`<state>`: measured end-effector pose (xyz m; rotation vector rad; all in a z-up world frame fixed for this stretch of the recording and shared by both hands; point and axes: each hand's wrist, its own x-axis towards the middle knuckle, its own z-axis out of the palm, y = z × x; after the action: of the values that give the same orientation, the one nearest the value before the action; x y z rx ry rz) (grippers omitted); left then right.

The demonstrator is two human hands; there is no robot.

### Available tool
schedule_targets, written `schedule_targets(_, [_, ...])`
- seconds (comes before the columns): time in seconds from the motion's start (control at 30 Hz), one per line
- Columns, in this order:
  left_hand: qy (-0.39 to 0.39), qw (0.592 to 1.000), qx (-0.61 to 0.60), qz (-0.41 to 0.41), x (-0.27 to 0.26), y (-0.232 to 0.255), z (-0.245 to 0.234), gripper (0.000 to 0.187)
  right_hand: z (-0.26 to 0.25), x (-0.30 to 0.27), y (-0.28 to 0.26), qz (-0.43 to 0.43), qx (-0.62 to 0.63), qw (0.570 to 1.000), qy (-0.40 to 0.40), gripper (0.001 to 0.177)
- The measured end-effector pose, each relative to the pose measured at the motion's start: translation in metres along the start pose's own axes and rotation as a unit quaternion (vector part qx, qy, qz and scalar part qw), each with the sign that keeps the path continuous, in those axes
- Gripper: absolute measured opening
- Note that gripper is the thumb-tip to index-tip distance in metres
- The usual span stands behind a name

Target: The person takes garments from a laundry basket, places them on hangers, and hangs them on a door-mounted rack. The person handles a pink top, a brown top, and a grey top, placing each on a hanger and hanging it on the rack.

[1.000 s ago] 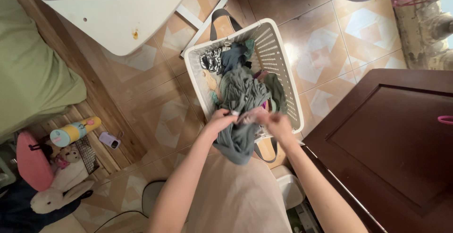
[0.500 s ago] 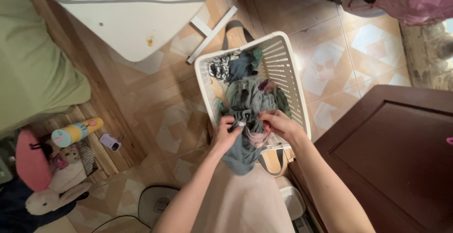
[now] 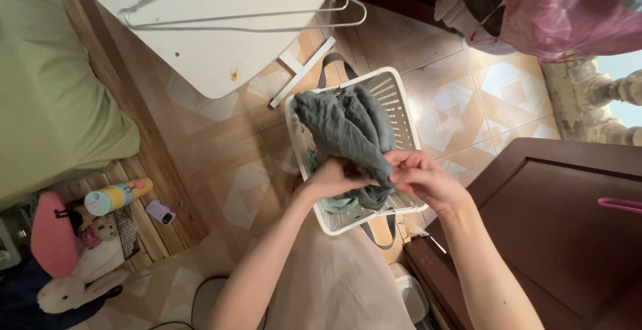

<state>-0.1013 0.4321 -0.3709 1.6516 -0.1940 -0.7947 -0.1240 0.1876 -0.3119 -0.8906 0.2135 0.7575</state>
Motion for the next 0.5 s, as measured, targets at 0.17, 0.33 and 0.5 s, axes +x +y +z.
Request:
schedule_targets(0.17, [0.055,0.976,0.209,0.025,-0.012,0.031,-0.006,0.03,-0.011,0.0,-0.004,-0.059,0.032,0.991,0.112,0.02])
schedule_targets(0.33, [0.07,0.926,0.336,0.154,-0.053,0.02,-0.022,0.025,-0.03,0.011,0.007,-0.091,0.043,0.975,0.199,0.01])
schedule_targets(0.5, [0.008,0.961,0.275,0.029,-0.092,-0.017,-0.018,0.038,-0.03,0.022,0.021,-0.115,0.099,0.96,0.237,0.007])
